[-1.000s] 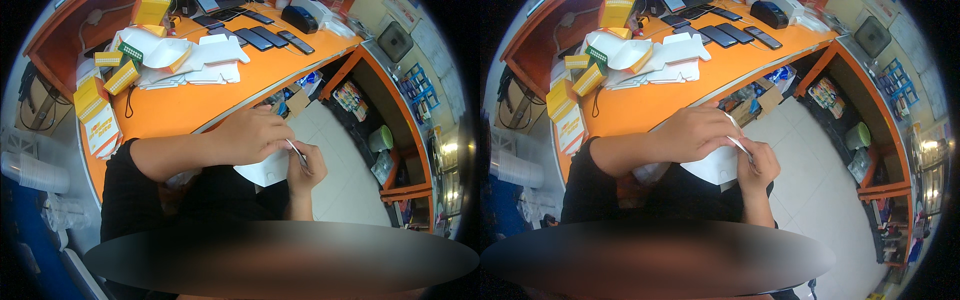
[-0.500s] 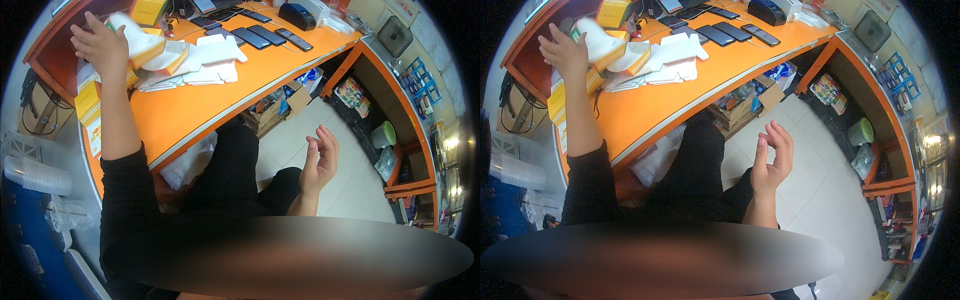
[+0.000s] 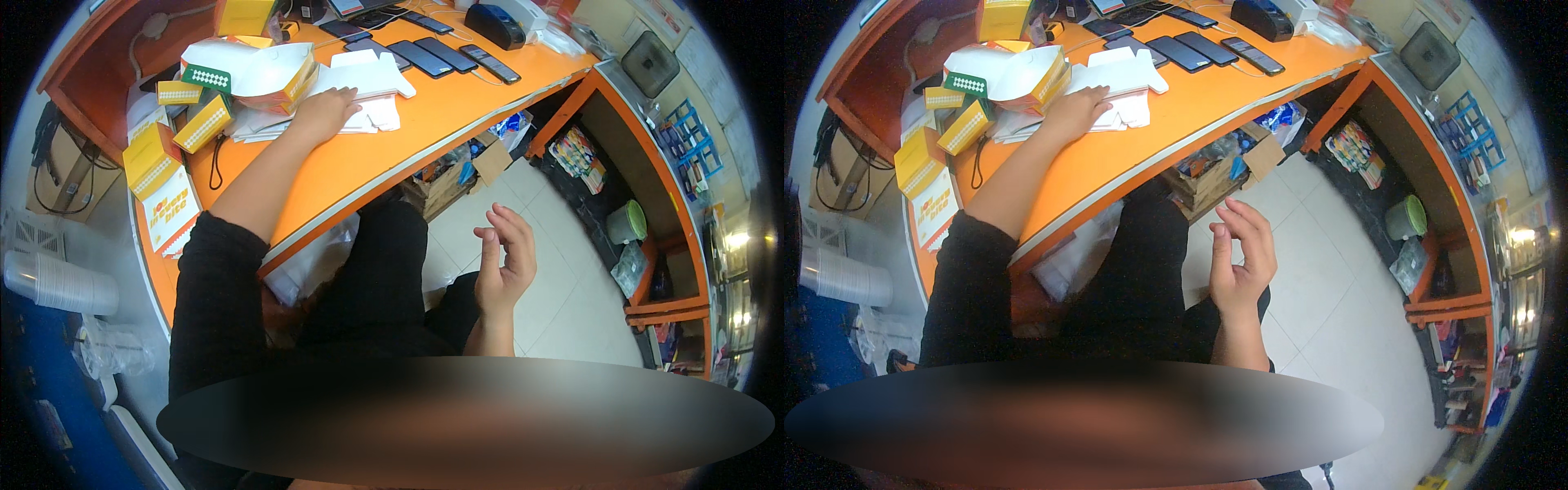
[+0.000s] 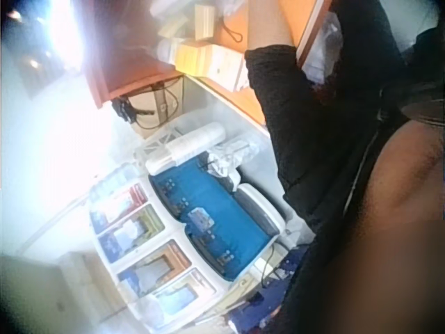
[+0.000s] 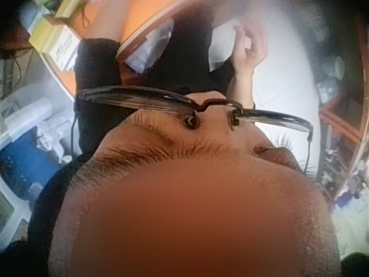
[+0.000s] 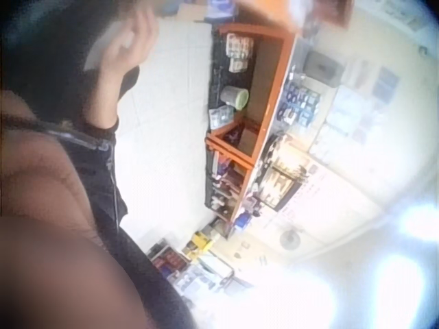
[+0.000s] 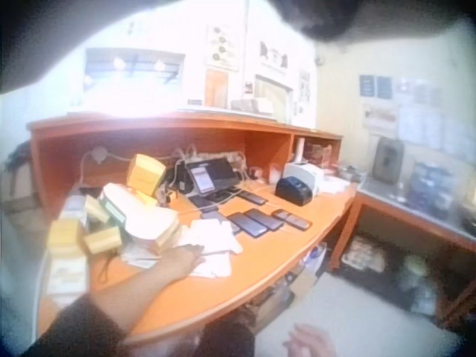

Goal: The person folds flat cardboard pieces into small rectangular boxes with orange, green, and white patterns. They repeatedly pick up a flat piece, fold the sides, tuck flaps to form the box shape, and place the finished box on the orange counter.

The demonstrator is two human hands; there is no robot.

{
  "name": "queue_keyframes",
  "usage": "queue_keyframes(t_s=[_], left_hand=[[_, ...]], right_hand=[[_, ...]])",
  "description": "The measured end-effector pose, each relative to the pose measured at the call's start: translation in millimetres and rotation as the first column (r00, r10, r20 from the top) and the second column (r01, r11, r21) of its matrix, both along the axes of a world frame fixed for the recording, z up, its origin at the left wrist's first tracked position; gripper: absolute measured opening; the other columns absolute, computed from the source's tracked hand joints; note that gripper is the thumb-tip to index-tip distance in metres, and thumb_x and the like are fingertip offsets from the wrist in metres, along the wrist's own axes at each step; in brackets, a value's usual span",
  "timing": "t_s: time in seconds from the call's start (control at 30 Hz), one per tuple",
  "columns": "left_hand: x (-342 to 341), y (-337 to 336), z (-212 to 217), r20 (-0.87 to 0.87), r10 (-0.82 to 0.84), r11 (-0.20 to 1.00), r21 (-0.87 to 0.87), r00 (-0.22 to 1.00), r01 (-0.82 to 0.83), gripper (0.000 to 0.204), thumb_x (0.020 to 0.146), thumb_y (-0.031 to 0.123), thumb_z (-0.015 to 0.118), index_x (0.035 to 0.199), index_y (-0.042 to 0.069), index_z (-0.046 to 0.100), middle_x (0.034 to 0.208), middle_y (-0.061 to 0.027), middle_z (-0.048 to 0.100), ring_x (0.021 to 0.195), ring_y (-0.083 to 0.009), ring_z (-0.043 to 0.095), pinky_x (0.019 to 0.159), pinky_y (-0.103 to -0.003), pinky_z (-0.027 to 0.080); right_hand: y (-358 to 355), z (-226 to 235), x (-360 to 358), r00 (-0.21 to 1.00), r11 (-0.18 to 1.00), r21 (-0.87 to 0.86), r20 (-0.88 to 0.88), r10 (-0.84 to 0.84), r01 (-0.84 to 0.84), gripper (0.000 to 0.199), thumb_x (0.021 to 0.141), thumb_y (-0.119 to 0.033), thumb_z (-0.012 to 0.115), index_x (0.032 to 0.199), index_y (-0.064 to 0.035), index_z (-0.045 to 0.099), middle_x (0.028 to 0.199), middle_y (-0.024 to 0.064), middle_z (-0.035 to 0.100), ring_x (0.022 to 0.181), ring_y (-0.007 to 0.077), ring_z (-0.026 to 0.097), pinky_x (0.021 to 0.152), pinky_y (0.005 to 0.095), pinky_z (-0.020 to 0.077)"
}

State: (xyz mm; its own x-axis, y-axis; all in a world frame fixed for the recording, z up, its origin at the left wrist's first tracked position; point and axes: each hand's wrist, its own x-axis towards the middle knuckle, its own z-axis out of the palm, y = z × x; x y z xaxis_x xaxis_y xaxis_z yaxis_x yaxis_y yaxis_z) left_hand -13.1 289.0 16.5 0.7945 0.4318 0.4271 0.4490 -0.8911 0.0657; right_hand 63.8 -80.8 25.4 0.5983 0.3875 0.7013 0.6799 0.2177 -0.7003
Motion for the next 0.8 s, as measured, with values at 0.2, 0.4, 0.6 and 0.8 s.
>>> queue_keyframes(t_s=[0.2, 0.4, 0.6, 0.8], left_hand=[[-1, 4, 15, -0.099, 0.111, 0.982, -0.144, 0.989, -0.124, 0.027, 0.093, 0.030, 0.060, 0.109, 0.012, 0.072, 0.100, -0.0144, 0.072, 0.091, -0.0345, 0.069, 0.084, -0.046, 0.052], [-10, 15, 25, 0.290, 0.185, 0.916, -0.396, 0.939, -0.059, 0.023, 0.084, 0.030, 0.074, 0.094, 0.009, 0.077, 0.086, -0.0132, 0.073, 0.079, -0.0239, 0.069, 0.072, -0.037, 0.052], [-14, 44, 38, 0.781, 0.313, 0.870, -0.465, 0.540, 0.168, 0.024, 0.091, 0.025, 0.072, 0.093, 0.001, 0.067, 0.080, -0.0054, 0.069, 0.073, -0.0140, 0.063, 0.067, -0.028, 0.049], [-2, -1, 47, 0.929, 0.009, 0.825, -0.216, 0.369, 0.523, 0.003, 0.098, 0.006, 0.060, 0.099, 0.003, 0.062, 0.094, -0.0041, 0.067, 0.083, -0.0120, 0.062, 0.076, -0.026, 0.051]], right_hand=[[11, 1, -9, 0.997, 0.998, -0.031, 0.045, 0.059, -0.058, 0.013, 0.090, 0.001, 0.066, 0.102, 0.0009, 0.070, 0.113, 0.0173, 0.066, 0.090, 0.0189, 0.068, 0.072, 0.0270, 0.0551], [9, 1, -9, 0.997, 0.998, -0.033, 0.046, 0.054, -0.053, 0.013, 0.090, 0.001, 0.066, 0.102, 0.0008, 0.071, 0.112, 0.0173, 0.066, 0.092, 0.0198, 0.067, 0.072, 0.0275, 0.0555], [5, 1, -4, 0.998, 0.998, 0.005, 0.021, 0.067, -0.067, 0.013, 0.090, 0.001, 0.065, 0.102, 0.0015, 0.070, 0.113, 0.0176, 0.065, 0.092, 0.0198, 0.067, 0.072, 0.0285, 0.0574], [0, -6, 1, 0.987, 0.992, -0.002, -0.100, 0.124, -0.125, 0.016, 0.095, -0.004, 0.061, 0.108, 0.0015, 0.068, 0.115, 0.0167, 0.065, 0.092, 0.0199, 0.067, 0.075, 0.0298, 0.0568]])
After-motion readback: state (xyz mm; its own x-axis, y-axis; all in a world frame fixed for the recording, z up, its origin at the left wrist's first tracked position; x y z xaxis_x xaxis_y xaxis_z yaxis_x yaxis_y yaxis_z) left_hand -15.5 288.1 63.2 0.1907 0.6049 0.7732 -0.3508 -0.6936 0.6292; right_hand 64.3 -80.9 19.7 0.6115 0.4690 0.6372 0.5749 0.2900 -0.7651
